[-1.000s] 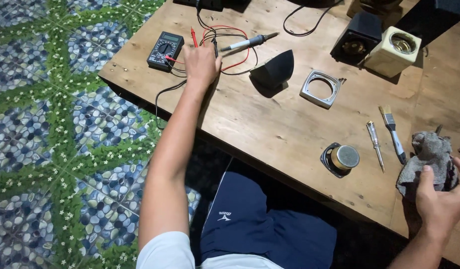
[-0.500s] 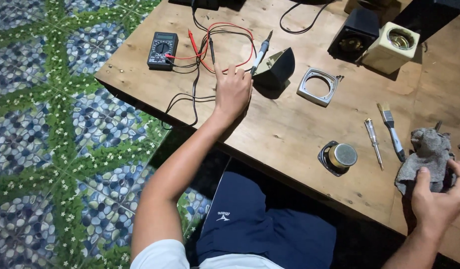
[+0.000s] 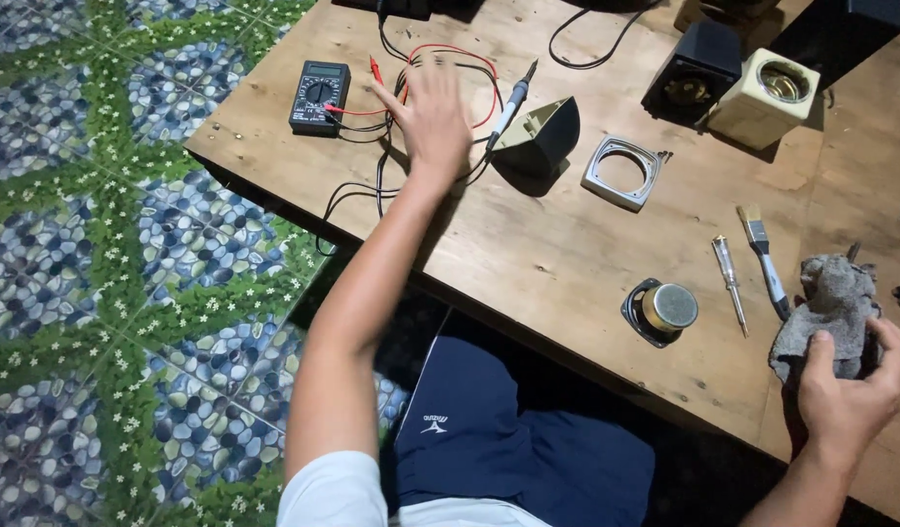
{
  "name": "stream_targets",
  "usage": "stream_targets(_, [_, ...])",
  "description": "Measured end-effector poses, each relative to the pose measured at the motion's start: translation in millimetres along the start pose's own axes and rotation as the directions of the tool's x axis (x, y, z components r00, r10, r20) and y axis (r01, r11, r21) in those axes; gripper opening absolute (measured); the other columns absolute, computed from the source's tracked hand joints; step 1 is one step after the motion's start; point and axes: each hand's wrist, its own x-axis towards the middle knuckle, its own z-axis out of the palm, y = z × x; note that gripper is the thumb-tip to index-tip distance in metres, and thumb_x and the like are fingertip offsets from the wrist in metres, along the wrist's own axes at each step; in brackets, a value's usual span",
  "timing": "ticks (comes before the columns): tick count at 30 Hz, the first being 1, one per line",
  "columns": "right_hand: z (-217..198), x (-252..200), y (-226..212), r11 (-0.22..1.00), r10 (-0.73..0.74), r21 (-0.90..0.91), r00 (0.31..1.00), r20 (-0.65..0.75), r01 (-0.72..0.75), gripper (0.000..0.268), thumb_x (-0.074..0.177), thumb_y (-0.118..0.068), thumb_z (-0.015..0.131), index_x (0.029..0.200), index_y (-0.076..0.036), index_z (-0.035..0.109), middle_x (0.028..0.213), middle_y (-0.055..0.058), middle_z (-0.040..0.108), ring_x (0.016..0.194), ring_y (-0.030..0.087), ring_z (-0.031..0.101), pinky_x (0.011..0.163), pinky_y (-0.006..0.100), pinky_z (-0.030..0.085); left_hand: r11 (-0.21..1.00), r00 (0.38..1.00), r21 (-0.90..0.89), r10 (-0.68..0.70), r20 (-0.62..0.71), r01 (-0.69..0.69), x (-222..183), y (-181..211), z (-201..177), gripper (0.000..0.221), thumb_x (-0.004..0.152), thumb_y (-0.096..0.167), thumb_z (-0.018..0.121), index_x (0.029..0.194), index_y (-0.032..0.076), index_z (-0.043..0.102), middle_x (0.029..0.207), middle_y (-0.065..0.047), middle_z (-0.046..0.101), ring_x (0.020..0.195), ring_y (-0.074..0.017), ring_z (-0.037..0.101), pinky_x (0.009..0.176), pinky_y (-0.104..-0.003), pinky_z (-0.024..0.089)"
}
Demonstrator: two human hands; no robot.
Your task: Testing the electrical continuity of a speaker using a digital multimeter after cleaning it with a cloth.
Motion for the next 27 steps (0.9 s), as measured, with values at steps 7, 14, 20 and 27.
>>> stream_targets(7, [-1.4,-3.0,-7.9,0.996,0.086,0.017,0.996,0.022,-0.086,0.039,0.108,0.013,0.078,0.143,0.02,0.062,0.141,0.037,0.061,0.129,0.051,0.058,0.106,0.057,0.048,0.923,0.889,0.098,-0.385,0.247,0.373,42.2,-17.6,85.8,0.091,0.085,0.059,0.072,0.15,0.004,0.038,0.138,-0.009,0.059,0.128,-0.0296,0.056,0.104,-0.075,0.037])
stream_targets(14, [1.5,-7.8,-0.8,0.996,0.089,-0.007,0.996,0.006,-0.089,0.04,0.109,0.011,0.081,0.144,0.02,0.064,0.14,0.037,0.065,0.127,0.051,0.062,0.105,0.055,0.049,0.873,0.871,0.081,-0.486,0.072,0.48,39.1,-23.7,123.0,0.019,0.096,0.023,0.057,0.113,0.015,0.06,0.118,-0.01,0.053,0.086,-0.0214,0.064,0.068,-0.035,0.051])
stream_targets(20, [-2.8,-2.9,-13.0,0.992,0.121,0.04,0.993,0.013,-0.122,0.038,0.11,0.013,0.078,0.144,0.02,0.063,0.142,0.038,0.063,0.13,0.051,0.06,0.108,0.055,0.048,0.879,0.916,-0.258,-0.392,0.088,0.401,46.3,-64.2,110.7,0.028,0.101,0.018,0.054,0.12,0.003,0.04,0.097,-0.016,0.063,0.068,-0.0321,0.076,0.051,-0.044,0.061])
stream_targets(27, [3.3,-12.0,9.6,0.999,0.026,0.028,1.0,-0.017,-0.026,0.038,0.107,0.016,0.082,0.141,0.023,0.066,0.141,0.04,0.065,0.131,0.052,0.062,0.112,0.056,0.049,0.944,0.969,-0.22,-0.241,0.057,0.248,29.4,-105.5,119.5,0.031,0.099,0.036,0.067,0.091,0.007,0.073,0.081,-0.016,0.074,0.076,-0.0409,0.074,0.056,-0.055,0.057])
